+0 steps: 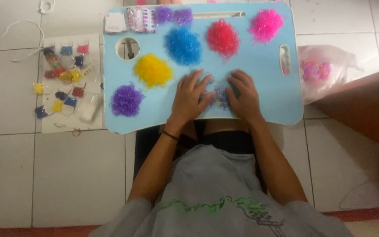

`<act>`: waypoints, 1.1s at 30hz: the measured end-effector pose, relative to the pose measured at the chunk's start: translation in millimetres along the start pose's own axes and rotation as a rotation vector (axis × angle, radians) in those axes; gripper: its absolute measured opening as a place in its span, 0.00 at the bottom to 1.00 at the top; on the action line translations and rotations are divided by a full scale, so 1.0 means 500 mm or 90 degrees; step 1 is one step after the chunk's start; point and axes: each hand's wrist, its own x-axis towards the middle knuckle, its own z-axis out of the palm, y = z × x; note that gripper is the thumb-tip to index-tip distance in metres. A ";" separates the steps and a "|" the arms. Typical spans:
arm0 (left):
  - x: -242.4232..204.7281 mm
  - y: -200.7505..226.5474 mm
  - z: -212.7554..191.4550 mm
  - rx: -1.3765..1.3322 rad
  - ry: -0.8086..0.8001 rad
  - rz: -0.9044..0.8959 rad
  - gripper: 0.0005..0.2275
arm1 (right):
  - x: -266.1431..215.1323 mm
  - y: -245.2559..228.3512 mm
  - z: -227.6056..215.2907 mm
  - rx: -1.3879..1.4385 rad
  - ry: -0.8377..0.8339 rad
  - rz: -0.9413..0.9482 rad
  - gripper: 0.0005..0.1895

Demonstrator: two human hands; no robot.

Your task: The person sorts and organizes small colorful elastic bands by hand, separating and shifting them on a portable desk.

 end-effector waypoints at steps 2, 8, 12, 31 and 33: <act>-0.005 0.002 0.004 -0.001 0.005 -0.004 0.22 | -0.002 -0.005 -0.005 -0.001 -0.007 0.006 0.14; -0.004 0.018 -0.019 -0.016 -0.020 -0.023 0.22 | -0.004 -0.006 -0.008 0.001 -0.026 0.011 0.15; 0.008 0.027 -0.043 -0.041 -0.071 -0.049 0.22 | 0.003 -0.022 -0.018 0.018 -0.038 0.025 0.15; 0.009 0.035 -0.055 -0.050 -0.066 -0.067 0.22 | -0.001 -0.015 -0.014 0.009 -0.043 0.018 0.14; 0.010 0.035 -0.052 -0.025 -0.068 -0.051 0.22 | 0.001 -0.014 -0.020 0.024 -0.045 0.009 0.15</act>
